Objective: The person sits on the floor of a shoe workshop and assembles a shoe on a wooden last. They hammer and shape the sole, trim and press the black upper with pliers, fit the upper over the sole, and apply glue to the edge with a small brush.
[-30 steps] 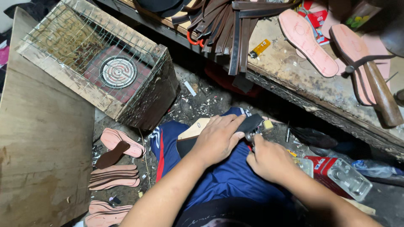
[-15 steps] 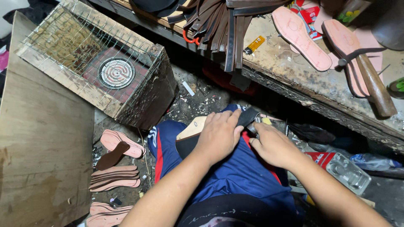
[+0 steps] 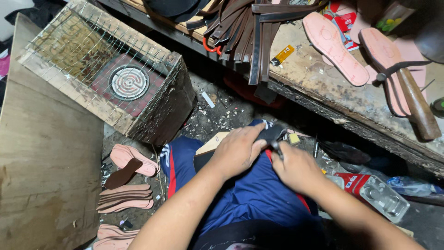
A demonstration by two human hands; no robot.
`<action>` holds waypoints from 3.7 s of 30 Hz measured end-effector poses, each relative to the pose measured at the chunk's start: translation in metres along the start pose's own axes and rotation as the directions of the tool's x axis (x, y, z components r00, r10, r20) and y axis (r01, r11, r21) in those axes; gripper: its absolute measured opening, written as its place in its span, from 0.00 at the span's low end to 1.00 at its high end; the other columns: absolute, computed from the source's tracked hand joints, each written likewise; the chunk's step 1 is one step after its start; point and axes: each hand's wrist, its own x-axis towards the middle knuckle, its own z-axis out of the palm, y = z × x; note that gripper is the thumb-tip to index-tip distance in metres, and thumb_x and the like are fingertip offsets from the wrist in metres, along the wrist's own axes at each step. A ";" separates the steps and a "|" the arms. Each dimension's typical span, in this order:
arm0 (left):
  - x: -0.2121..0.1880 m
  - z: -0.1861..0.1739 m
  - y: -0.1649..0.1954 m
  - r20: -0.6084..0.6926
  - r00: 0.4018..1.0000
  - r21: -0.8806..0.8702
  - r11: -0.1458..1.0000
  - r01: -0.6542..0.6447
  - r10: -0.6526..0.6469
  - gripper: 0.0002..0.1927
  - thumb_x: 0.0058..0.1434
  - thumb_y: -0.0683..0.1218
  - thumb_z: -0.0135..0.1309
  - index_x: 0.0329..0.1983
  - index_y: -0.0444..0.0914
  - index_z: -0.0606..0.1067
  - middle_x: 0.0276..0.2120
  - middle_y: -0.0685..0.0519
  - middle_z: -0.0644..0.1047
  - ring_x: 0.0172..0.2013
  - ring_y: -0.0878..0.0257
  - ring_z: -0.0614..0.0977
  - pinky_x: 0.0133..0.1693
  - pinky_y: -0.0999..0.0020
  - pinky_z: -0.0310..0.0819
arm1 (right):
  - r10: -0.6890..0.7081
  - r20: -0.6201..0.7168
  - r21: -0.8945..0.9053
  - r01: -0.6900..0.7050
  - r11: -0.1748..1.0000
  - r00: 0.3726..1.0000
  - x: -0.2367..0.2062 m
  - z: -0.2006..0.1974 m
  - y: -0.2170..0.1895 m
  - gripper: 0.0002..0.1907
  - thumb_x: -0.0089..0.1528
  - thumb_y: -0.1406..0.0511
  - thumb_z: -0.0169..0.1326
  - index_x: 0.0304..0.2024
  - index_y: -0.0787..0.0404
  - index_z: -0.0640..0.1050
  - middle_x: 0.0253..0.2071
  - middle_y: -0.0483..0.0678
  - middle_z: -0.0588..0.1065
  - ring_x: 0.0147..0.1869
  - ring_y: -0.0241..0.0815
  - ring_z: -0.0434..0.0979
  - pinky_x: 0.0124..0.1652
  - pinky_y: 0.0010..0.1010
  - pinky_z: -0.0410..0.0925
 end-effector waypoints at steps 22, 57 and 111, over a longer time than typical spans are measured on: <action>-0.015 0.019 0.030 -0.051 0.994 0.328 0.942 -0.075 0.097 0.29 0.60 0.50 0.56 0.62 0.33 0.70 0.40 0.46 0.75 0.42 0.49 0.77 0.53 0.52 0.67 | 0.018 0.096 -0.085 -0.010 0.996 0.995 -0.022 -0.021 0.008 0.16 0.61 0.60 0.53 0.44 0.66 0.74 0.41 0.60 0.78 0.49 0.62 0.78 0.49 0.49 0.70; -0.006 0.018 0.022 -0.029 0.995 0.141 0.985 -0.095 0.100 0.20 0.64 0.50 0.53 0.56 0.35 0.73 0.39 0.43 0.78 0.41 0.44 0.79 0.47 0.53 0.73 | 0.087 0.175 -0.146 -0.061 0.987 0.981 -0.028 -0.043 0.001 0.12 0.61 0.62 0.51 0.40 0.66 0.72 0.39 0.61 0.78 0.47 0.62 0.78 0.48 0.50 0.70; 0.024 0.034 0.014 0.032 0.999 -0.003 0.999 0.033 -0.033 0.18 0.67 0.50 0.49 0.52 0.34 0.75 0.43 0.41 0.80 0.44 0.43 0.80 0.48 0.48 0.71 | -0.011 -0.201 -0.004 0.011 1.000 0.980 -0.009 0.037 0.025 0.16 0.59 0.65 0.52 0.44 0.69 0.68 0.38 0.67 0.76 0.41 0.69 0.77 0.43 0.55 0.69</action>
